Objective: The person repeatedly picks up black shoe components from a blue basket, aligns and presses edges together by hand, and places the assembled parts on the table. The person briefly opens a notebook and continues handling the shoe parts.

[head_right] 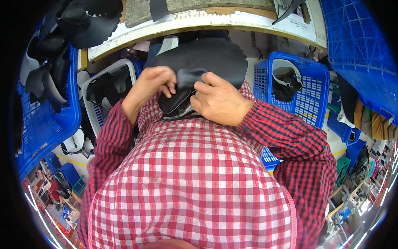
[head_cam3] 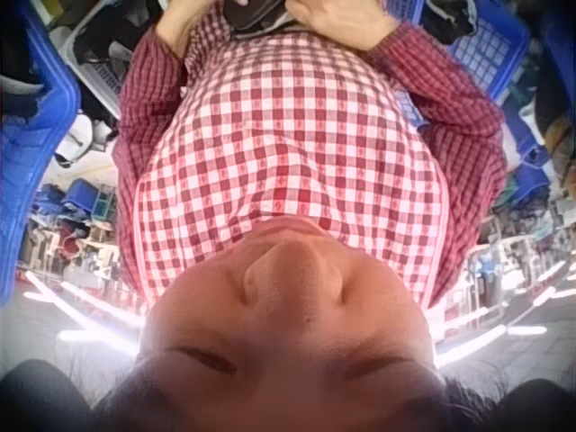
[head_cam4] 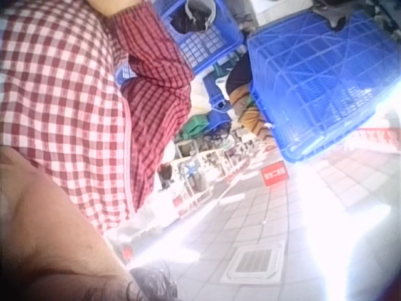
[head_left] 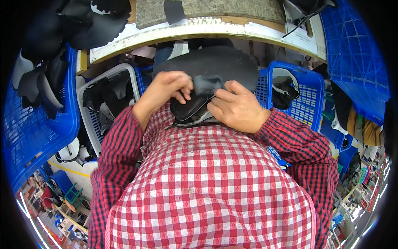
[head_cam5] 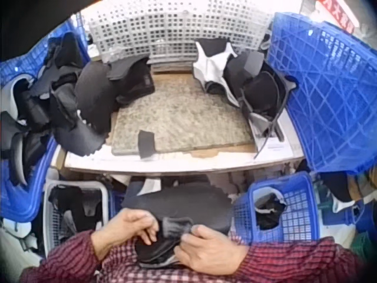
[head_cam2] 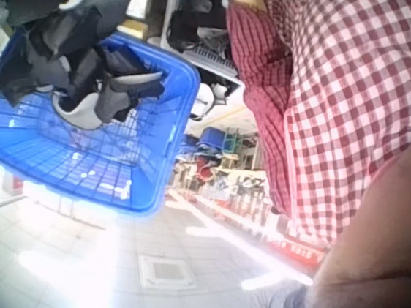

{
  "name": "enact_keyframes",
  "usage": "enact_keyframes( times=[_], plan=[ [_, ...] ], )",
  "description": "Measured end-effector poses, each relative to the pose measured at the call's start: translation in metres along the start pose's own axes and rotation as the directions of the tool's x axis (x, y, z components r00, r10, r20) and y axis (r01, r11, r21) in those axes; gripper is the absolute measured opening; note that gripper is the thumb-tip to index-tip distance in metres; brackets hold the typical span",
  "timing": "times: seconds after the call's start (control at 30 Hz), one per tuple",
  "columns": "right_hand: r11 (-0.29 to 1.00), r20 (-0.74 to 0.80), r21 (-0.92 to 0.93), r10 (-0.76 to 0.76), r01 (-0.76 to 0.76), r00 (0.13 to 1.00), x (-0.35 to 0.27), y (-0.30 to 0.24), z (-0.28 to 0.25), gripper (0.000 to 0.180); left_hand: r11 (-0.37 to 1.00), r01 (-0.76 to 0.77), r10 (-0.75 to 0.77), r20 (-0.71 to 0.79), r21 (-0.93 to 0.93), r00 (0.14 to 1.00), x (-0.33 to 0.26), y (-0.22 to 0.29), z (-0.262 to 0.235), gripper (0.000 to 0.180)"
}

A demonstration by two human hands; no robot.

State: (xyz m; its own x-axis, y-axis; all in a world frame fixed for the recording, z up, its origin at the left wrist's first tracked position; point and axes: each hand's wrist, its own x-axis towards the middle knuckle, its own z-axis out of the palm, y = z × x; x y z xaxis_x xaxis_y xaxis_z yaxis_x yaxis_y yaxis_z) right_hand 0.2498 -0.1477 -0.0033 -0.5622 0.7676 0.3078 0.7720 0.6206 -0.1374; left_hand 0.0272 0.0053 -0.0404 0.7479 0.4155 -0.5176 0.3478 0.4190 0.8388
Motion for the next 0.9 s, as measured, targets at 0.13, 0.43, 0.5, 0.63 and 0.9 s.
enact_keyframes(
  times=[0.13, 0.43, 0.5, 0.63, 0.9],
  plan=[
    [0.998, -0.013, 0.015, 0.066, -0.066, 0.998, -0.006, -0.001, 0.003, 0.023, 0.981, -0.033, 0.079, -0.243, 0.189, 0.967, -0.039, -0.035, -0.01, 0.035],
    [0.982, -0.051, 0.004, 0.19, -0.19, 0.981, -0.002, -0.001, 0.007, 0.004, 0.658, -0.072, 0.302, -0.175, 0.749, 0.937, -0.006, -0.031, 0.018, 0.042],
    [0.979, -0.057, 0.001, 0.206, -0.206, 0.977, -0.005, -0.002, 0.006, 0.004, 0.555, -0.032, 0.213, -0.105, 0.831, 0.971, -0.01, -0.011, 0.013, 0.042],
    [0.979, -0.074, -0.007, 0.202, -0.203, 0.977, -0.003, -0.004, 0.006, 0.005, 0.489, -0.354, 0.524, 0.056, 0.797, 0.85, -0.013, 0.027, 0.012, 0.038],
    [0.942, -0.105, 0.106, 0.329, -0.319, 0.938, -0.007, -0.001, 0.017, 0.01, 0.938, -0.157, 0.135, 0.091, 0.308, 0.987, 0.031, 0.0, 0.045, 0.017]
  ],
)
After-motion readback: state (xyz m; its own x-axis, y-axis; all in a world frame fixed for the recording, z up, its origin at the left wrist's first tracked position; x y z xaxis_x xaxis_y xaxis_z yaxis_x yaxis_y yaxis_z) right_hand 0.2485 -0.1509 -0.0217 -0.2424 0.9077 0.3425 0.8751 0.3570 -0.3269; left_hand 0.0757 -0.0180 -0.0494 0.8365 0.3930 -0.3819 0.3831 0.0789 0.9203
